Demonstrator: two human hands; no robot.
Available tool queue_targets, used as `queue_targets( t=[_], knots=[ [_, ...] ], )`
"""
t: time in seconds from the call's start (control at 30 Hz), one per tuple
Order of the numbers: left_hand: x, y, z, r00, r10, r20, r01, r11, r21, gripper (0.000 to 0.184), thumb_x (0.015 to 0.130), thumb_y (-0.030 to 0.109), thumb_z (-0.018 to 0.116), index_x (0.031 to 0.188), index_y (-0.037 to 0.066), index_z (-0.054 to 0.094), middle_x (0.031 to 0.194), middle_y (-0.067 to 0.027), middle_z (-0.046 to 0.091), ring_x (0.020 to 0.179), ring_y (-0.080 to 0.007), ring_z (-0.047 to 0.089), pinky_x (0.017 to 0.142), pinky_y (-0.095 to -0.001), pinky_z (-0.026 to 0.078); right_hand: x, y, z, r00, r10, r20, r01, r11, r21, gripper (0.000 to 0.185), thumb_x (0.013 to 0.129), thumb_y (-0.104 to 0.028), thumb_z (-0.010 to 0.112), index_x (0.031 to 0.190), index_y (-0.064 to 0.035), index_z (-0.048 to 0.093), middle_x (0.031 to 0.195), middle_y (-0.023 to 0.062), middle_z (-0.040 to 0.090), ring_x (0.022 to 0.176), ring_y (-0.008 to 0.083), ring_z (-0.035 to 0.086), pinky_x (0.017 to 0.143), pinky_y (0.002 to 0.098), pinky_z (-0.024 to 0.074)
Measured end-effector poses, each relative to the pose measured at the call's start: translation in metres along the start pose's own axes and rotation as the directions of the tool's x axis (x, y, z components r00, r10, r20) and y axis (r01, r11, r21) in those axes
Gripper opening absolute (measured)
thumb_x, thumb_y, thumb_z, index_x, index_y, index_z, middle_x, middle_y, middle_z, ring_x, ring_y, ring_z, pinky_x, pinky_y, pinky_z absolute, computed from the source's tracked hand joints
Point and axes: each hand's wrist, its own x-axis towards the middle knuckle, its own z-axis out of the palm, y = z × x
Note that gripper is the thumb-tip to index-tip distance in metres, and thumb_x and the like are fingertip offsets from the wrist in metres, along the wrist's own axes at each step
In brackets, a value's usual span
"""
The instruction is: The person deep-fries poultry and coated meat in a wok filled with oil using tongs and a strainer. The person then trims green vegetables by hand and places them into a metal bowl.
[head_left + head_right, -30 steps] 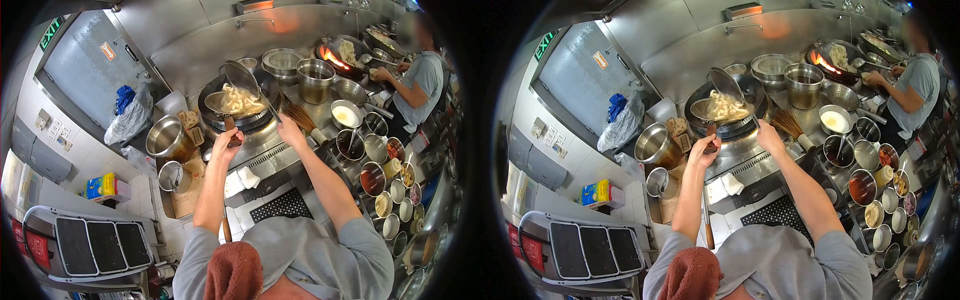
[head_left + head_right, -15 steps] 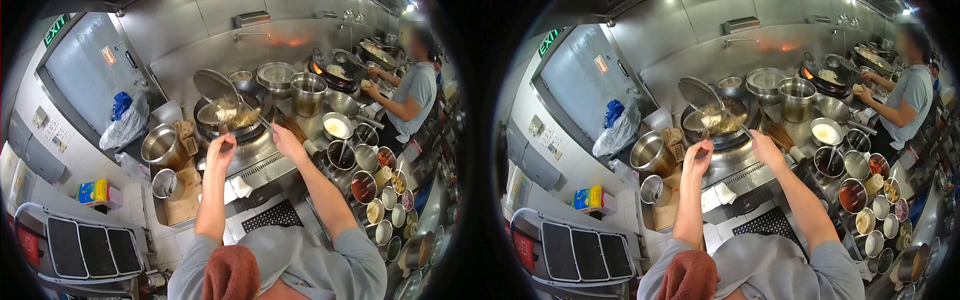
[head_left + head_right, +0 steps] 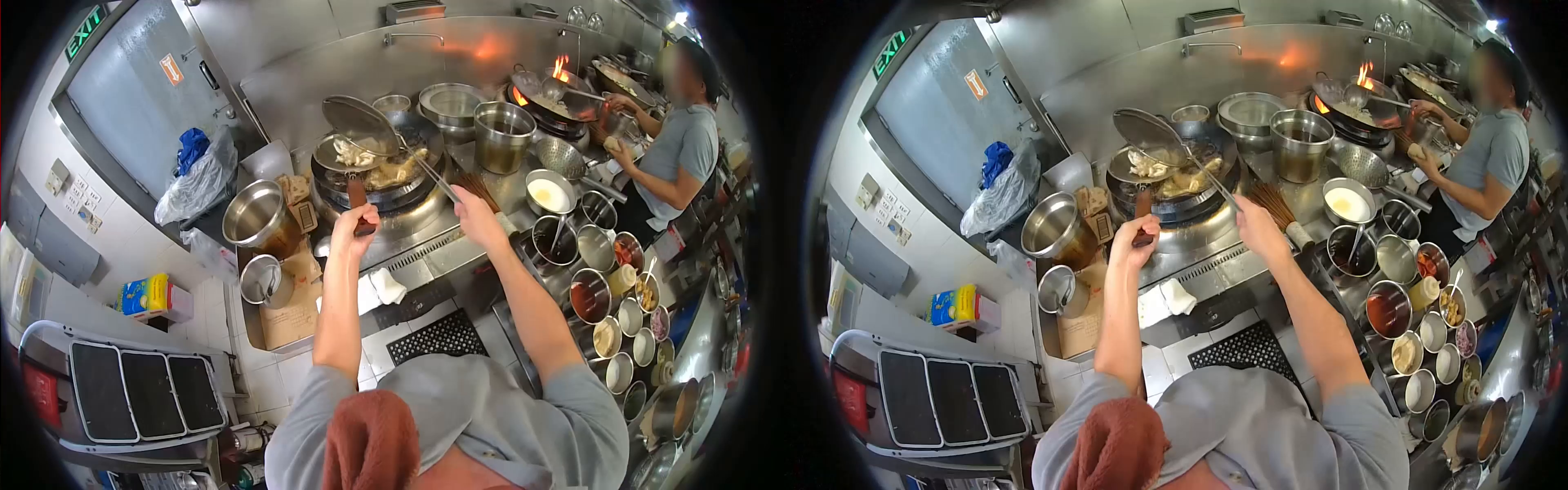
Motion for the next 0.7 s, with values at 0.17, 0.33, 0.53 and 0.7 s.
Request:
queue_targets(
  t=[0.17, 0.33, 0.53, 0.7],
  knots=[
    [0.011, 0.007, -0.003, 0.999, -0.018, 0.033, 0.02, 0.998, -0.067, 0.013, 0.089, -0.006, 0.049, 0.082, 0.001, 0.04, 0.072, -0.0039, 0.04, 0.062, -0.0117, 0.042, 0.055, -0.0237, 0.04, 0.004, -0.006, -0.011, 0.992, 0.125, 0.018, -0.126, 0.99, 0.058, 0.041, 0.086, 0.0, 0.05, 0.126, -0.0016, 0.049, 0.083, 0.0227, 0.061, 0.079, 0.0369, 0.061, 0.073, 0.0413, 0.0471],
    [-0.015, -0.003, 0.009, 0.999, -0.042, -0.016, 0.04, 0.993, -0.115, 0.008, 0.09, -0.005, 0.047, 0.092, -0.004, 0.039, 0.079, -0.0075, 0.044, 0.064, -0.0116, 0.045, 0.056, -0.0241, 0.041, 0.018, -0.012, -0.017, 0.993, 0.118, -0.009, -0.118, 0.993, 0.021, 0.043, 0.09, 0.0, 0.046, 0.132, -0.0022, 0.046, 0.077, 0.0106, 0.057, 0.072, 0.0223, 0.054, 0.071, 0.0324, 0.0457],
    [-0.011, -0.002, 0.003, 0.999, -0.011, 0.039, 0.01, 1.0, 0.016, 0.008, 0.091, -0.002, 0.049, 0.096, -0.006, 0.045, 0.082, -0.0079, 0.049, 0.063, -0.0111, 0.047, 0.056, -0.0245, 0.042, 0.022, 0.012, -0.024, 0.966, 0.162, 0.201, -0.176, 0.983, 0.053, 0.044, 0.089, 0.0, 0.047, 0.133, -0.0005, 0.045, 0.077, 0.0056, 0.056, 0.073, 0.0183, 0.052, 0.07, 0.0315, 0.0448],
    [-0.019, -0.004, 0.0, 0.998, 0.056, 0.021, -0.059, 0.979, 0.194, 0.01, 0.09, -0.001, 0.052, 0.098, -0.003, 0.046, 0.079, -0.007, 0.05, 0.06, -0.0109, 0.047, 0.054, -0.0251, 0.042, 0.014, -0.021, -0.063, 0.986, 0.15, 0.072, -0.138, 0.98, -0.141, 0.046, 0.089, -0.001, 0.048, 0.136, -0.0029, 0.044, 0.087, 0.0158, 0.064, 0.078, 0.0228, 0.059, 0.074, 0.0327, 0.0469]
  ],
)
